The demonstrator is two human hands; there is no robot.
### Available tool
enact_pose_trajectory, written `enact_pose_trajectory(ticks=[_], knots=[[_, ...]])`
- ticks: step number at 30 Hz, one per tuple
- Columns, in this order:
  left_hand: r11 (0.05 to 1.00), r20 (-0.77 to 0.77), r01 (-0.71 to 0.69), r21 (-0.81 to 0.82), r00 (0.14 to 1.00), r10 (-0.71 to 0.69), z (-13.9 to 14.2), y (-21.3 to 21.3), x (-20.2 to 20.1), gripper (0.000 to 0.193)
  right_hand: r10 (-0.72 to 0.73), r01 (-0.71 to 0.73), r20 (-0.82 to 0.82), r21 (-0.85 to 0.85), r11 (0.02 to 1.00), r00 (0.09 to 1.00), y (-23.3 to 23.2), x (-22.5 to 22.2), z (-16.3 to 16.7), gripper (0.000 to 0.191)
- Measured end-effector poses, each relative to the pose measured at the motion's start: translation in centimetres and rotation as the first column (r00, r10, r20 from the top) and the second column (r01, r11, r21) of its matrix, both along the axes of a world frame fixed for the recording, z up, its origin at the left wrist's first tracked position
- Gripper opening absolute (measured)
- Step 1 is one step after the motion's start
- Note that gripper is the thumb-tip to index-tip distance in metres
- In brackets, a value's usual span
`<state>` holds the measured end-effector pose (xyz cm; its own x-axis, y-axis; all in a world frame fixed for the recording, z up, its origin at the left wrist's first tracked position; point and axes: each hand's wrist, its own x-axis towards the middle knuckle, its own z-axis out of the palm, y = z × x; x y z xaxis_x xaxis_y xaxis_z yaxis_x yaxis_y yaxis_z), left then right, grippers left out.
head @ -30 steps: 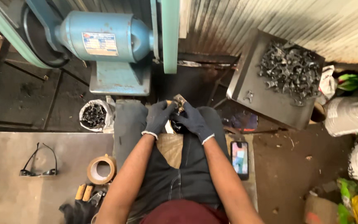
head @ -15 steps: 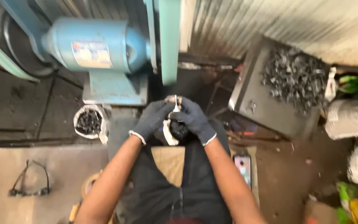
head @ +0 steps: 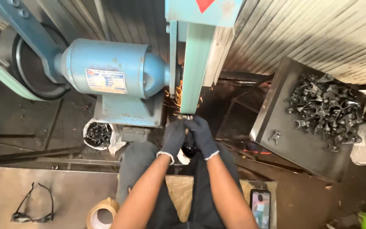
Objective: The person sits on the floor at a bench grinder and grinds small black metal parts against the spinning wheel, producing sparks. They take parts one at a time from a tray, grind each piece, and place finished pieces into a container between their legs.
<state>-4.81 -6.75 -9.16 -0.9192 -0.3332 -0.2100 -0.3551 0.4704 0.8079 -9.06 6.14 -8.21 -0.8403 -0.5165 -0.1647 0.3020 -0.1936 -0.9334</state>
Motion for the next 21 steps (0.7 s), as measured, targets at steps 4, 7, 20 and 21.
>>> enact_pose_trajectory(ticks=[4, 7, 20, 21], knots=[[0.992, 0.094, -0.049, 0.118, 0.995, 0.038, 3.9, 0.2, 4.1, 0.046, 0.106, -0.106, -0.013, -0.11, 0.988, 0.994, 1.7, 2.9, 2.6, 0.04], [0.998, 0.105, -0.027, 0.064, 0.994, 0.02, 5.6, -0.1, 4.0, 0.046, -0.057, 0.058, 0.017, -0.056, 0.997, 0.998, 1.7, 4.0, 2.7, 0.053], [0.993, -0.092, -0.094, 0.07, 0.991, 0.1, 4.8, -0.7, 1.5, 0.044, 0.059, -0.056, 0.024, -0.136, 0.989, 0.998, 0.6, 0.5, -1.2, 0.042], [0.995, -0.153, -0.072, 0.073, 0.985, 0.082, 5.0, -0.8, 1.7, 0.043, 0.065, -0.069, -0.04, -0.098, 0.993, 0.997, 1.0, 0.9, -0.6, 0.046]])
